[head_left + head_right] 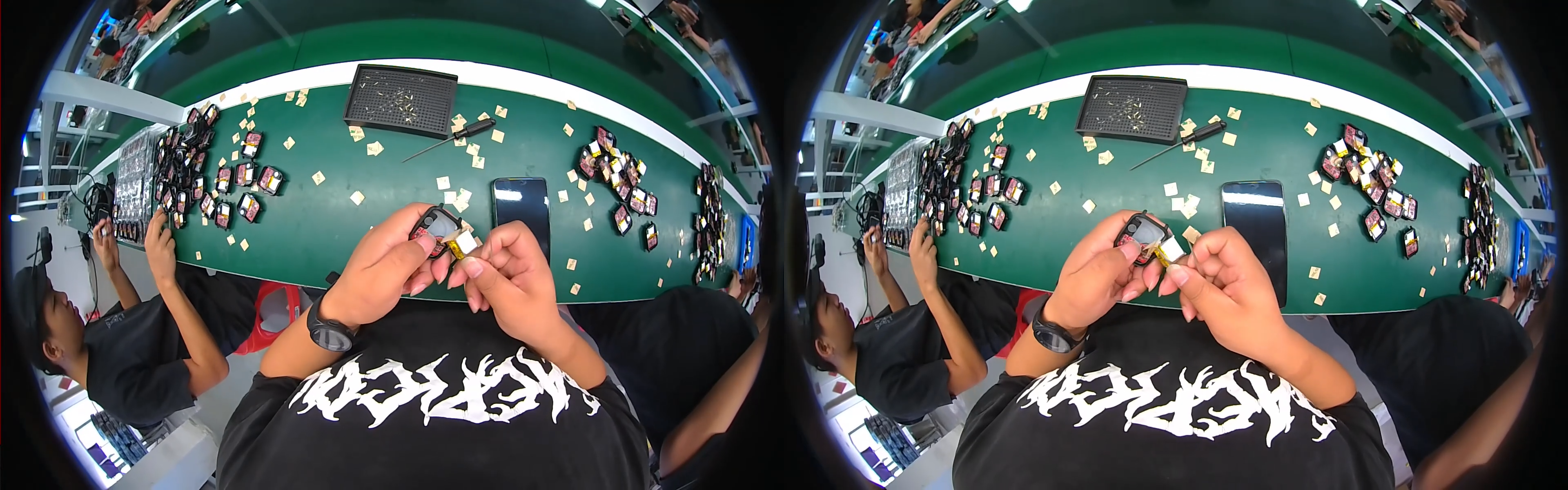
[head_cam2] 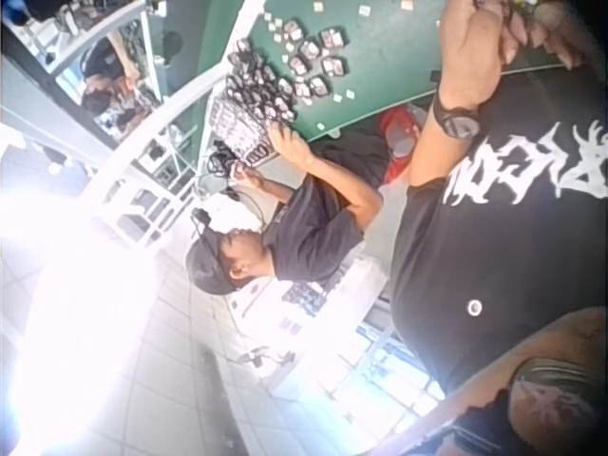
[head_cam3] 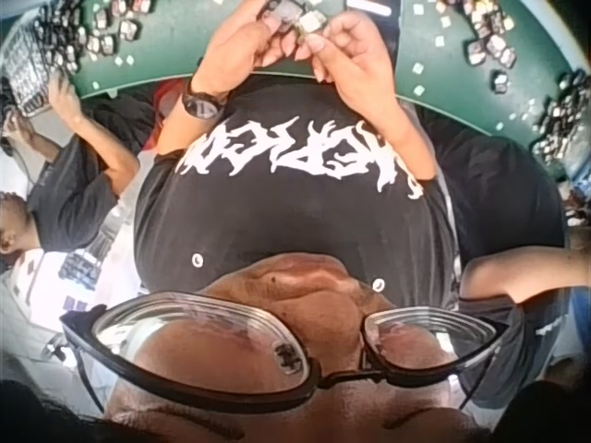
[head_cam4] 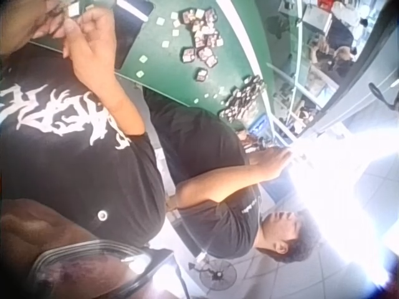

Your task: Manually assemble and apply small stickers or components to electronic device parts on a production line.

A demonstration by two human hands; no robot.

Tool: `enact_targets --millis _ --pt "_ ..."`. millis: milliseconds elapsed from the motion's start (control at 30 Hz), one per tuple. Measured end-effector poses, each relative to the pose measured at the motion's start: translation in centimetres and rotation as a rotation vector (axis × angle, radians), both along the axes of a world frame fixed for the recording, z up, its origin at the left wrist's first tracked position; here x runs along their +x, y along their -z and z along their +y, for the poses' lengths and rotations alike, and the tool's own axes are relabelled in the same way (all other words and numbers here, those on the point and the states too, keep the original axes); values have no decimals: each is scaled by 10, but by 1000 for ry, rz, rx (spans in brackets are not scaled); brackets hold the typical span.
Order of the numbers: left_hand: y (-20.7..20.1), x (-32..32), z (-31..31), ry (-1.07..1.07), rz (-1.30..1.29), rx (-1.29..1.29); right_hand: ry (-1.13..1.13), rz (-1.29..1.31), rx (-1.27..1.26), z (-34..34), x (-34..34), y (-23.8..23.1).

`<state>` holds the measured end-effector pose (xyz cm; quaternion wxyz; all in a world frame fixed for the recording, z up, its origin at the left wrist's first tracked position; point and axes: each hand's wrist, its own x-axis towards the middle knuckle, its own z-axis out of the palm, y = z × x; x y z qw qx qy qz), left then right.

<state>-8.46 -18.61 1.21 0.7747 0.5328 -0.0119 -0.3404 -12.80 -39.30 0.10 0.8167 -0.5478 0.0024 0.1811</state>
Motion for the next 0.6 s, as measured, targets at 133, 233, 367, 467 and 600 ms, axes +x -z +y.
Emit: enact_targets --millis 133,233,367,467,600 --pt "-5 -3 -3 -16 -47 53 66 -26 -22 -6 0 -3" --pt "-2 -7 -5 -28 -257 212 126 -11 36 -11 -3 -8" --pt "-3 -9 -6 -19 -349 242 133 -86 -104 -17 -1 -7" --pt "-4 -8 -8 17 -343 237 58 -246 -438 -15 0 -8" --pt "-8 -9 -11 86 -348 302 181 -649 -581 -11 9 -1"
